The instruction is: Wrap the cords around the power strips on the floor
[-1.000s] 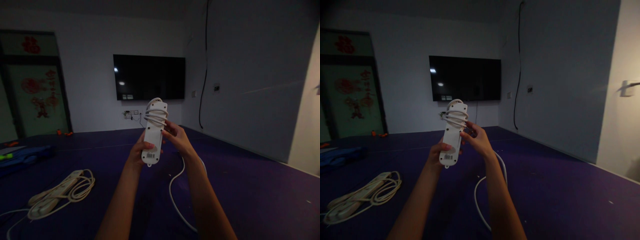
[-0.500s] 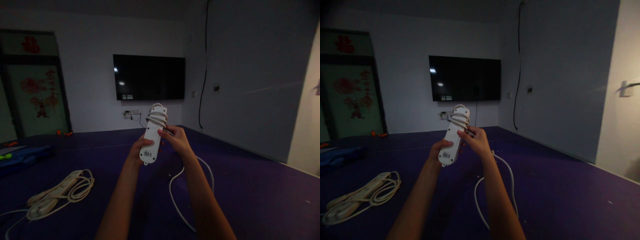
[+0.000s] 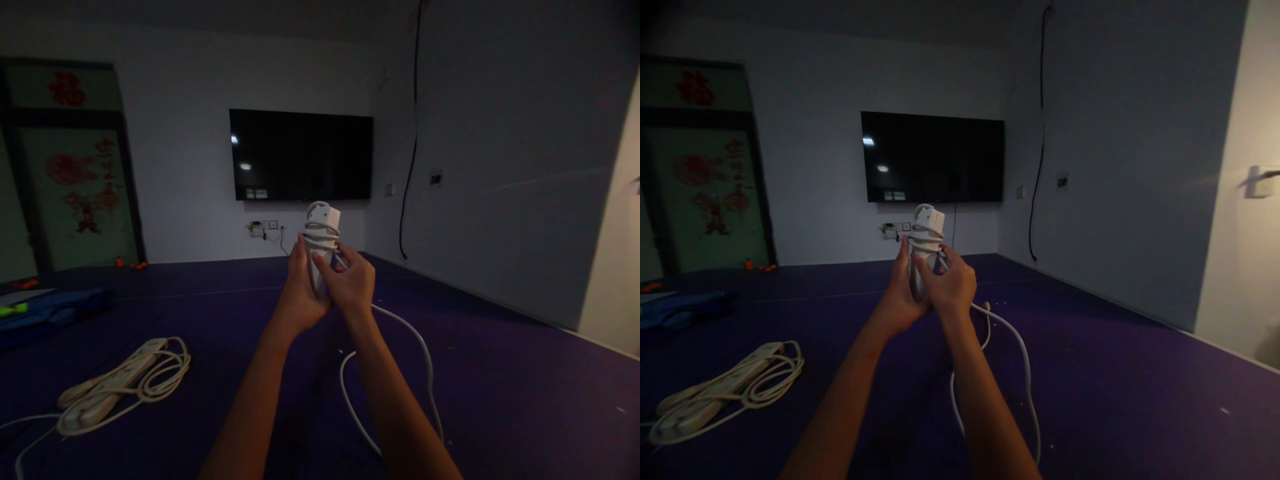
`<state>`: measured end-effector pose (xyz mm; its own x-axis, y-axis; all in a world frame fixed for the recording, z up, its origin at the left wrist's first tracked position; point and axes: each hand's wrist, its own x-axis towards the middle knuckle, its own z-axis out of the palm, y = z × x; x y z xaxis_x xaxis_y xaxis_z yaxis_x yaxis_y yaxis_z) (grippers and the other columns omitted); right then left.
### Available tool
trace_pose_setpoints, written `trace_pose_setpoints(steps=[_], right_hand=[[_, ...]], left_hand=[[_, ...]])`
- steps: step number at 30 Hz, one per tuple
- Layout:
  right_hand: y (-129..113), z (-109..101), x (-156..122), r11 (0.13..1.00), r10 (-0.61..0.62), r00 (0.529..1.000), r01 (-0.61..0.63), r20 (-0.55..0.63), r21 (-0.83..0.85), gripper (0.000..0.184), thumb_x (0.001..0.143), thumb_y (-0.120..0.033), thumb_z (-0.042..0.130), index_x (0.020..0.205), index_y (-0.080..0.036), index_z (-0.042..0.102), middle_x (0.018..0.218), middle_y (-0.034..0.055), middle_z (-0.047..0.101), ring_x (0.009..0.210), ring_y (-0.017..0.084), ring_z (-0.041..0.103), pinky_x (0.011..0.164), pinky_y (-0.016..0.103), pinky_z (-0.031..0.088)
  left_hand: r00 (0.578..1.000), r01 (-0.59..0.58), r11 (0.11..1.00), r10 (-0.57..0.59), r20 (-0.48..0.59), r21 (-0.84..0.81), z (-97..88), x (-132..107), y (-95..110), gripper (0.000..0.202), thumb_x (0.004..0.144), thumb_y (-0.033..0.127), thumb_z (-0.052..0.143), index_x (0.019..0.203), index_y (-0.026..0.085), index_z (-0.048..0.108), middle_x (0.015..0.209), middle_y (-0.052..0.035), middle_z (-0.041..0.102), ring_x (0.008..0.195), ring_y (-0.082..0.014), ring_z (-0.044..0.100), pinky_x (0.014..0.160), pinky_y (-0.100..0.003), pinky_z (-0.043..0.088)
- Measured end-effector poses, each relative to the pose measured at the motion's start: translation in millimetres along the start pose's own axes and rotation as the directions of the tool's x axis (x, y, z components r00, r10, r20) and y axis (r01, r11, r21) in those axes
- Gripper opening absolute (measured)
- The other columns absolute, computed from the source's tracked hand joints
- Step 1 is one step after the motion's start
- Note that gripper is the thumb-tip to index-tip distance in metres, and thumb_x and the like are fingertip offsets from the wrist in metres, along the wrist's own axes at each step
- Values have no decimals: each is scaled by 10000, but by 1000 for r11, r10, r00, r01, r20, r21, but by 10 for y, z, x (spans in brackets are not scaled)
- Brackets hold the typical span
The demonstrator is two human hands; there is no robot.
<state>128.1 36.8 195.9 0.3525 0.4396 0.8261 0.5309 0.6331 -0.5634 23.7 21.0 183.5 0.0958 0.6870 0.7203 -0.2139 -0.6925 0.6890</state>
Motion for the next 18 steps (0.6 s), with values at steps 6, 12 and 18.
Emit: trace_pose_setpoints(steps=[6, 12, 18], right_hand=[[-33, 55, -44, 1000, -13, 995, 15, 96, -21, 491, 621, -521, 689, 1002, -210, 688, 832, 83, 708, 652, 211, 629, 630, 337, 486], [32, 3, 32, 996, -39, 984, 24, 174, 87, 376, 708, -497, 640, 948, -215, 706, 881, 81, 711, 726, 222, 648, 632, 318, 493], [237, -154, 182, 998, -68, 996, 68, 55, 8, 325, 810, -484, 529, 785, -221, 718, 791, 65, 709, 740, 234, 643, 634, 315, 460]], left_hand=[[926, -136, 984, 167, -337, 113, 217, 12, -293, 933, 603, 86, 725, 1383, 293, 257, 1445, -104, 271, 1354, -292, 207, 1024, -402, 329], [924, 44, 997, -65, -377, -62, 51, 92, -200, 941, 530, 63, 708, 1345, 268, 283, 1276, -93, 499, 983, -229, 586, 724, -296, 499], [944, 311, 795, -322, 73, -521, -380, 104, 98, 664, 546, 130, 581, 1202, 166, 484, 1142, -101, 609, 661, -125, 588, 538, -230, 495]])
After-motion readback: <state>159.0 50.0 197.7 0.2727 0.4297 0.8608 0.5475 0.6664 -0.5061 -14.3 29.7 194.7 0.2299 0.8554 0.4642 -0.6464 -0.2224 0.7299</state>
